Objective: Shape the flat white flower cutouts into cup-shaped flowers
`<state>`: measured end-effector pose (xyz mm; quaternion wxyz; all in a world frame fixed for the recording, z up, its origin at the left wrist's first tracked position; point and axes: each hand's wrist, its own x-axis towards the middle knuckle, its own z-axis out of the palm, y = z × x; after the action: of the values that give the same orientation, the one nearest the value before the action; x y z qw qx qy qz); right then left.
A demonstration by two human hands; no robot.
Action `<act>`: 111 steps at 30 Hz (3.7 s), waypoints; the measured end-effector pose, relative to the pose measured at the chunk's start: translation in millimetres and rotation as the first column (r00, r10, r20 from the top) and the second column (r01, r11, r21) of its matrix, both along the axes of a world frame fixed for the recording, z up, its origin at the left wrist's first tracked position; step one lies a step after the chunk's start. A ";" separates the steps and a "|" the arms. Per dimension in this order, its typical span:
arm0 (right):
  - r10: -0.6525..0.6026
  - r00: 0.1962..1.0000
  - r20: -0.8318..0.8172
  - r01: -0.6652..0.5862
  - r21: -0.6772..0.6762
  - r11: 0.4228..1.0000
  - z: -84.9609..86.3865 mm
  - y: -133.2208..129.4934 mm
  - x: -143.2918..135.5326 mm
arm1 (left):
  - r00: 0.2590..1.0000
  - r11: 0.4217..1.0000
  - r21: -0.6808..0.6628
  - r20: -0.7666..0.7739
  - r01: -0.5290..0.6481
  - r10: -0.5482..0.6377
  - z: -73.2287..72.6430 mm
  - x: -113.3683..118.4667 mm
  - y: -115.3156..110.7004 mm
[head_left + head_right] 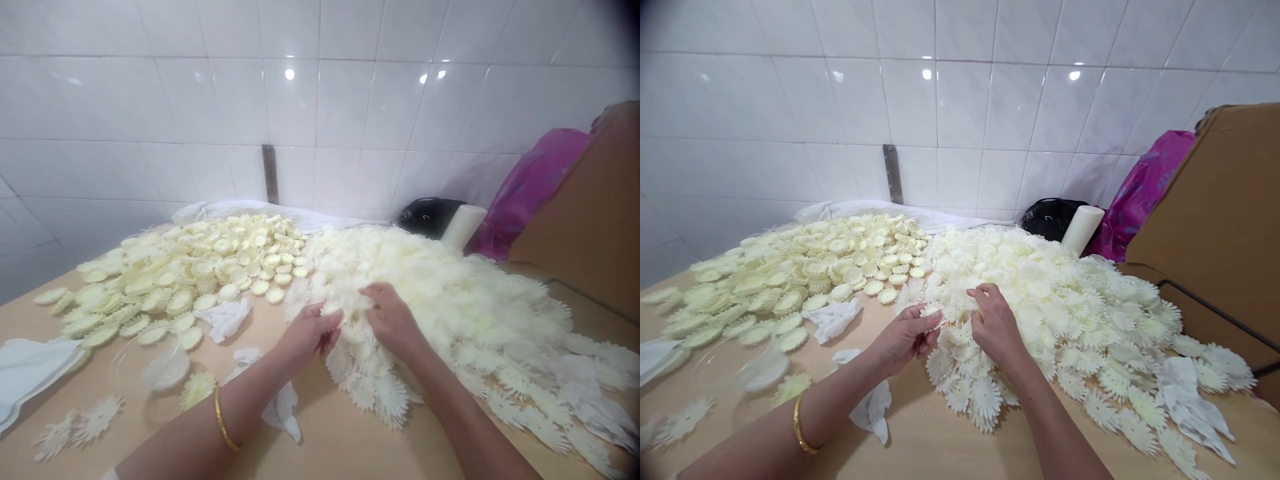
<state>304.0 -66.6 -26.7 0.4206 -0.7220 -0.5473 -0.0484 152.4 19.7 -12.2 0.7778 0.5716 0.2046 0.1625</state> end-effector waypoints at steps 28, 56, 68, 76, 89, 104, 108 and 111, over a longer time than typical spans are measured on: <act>0.234 0.962 -0.144 -0.217 0.122 0.968 14.8 -2.5 -42.1 | 0.991 0.995 -0.030 -0.090 -0.098 0.095 -19.4 4.6 4.5; 0.212 0.652 -0.728 -0.248 0.060 0.967 18.9 -1.2 -34.6 | 0.984 0.973 -0.154 -0.072 -0.174 0.164 -2.7 7.5 -7.6; 0.167 0.929 -0.330 -0.168 0.026 0.985 20.0 -2.6 -44.7 | 0.990 0.963 -0.232 -0.037 -0.140 0.135 -8.5 12.6 -18.8; 0.378 0.230 -0.897 -0.211 0.334 0.919 19.5 2.1 -44.5 | 0.995 0.973 -0.222 0.059 -0.070 0.085 5.6 6.1 -12.5; 0.375 0.302 -0.877 -0.314 0.280 0.907 19.8 -0.5 -40.9 | 0.989 0.957 -0.265 0.062 -0.117 0.138 -2.0 8.6 -12.2; 0.174 0.819 -0.546 -0.197 0.018 0.980 8.2 3.8 -52.5 | 0.978 0.972 -0.114 -0.011 -0.207 0.207 -5.8 10.9 -18.8; 0.179 0.793 -0.582 -0.217 0.005 0.976 16.3 0.8 -57.8 | 0.953 0.947 -0.108 -0.023 -0.302 0.301 -7.8 9.8 -17.8; 0.243 0.686 -0.686 -0.300 0.038 0.953 19.4 0.0 -59.5 | 0.953 0.951 -0.077 0.000 -0.301 0.302 -11.0 9.4 -17.2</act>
<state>244.5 -66.5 -7.4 0.5666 -0.6152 -0.4559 0.3044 161.8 2.5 -23.2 0.7663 0.5027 0.2910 0.2746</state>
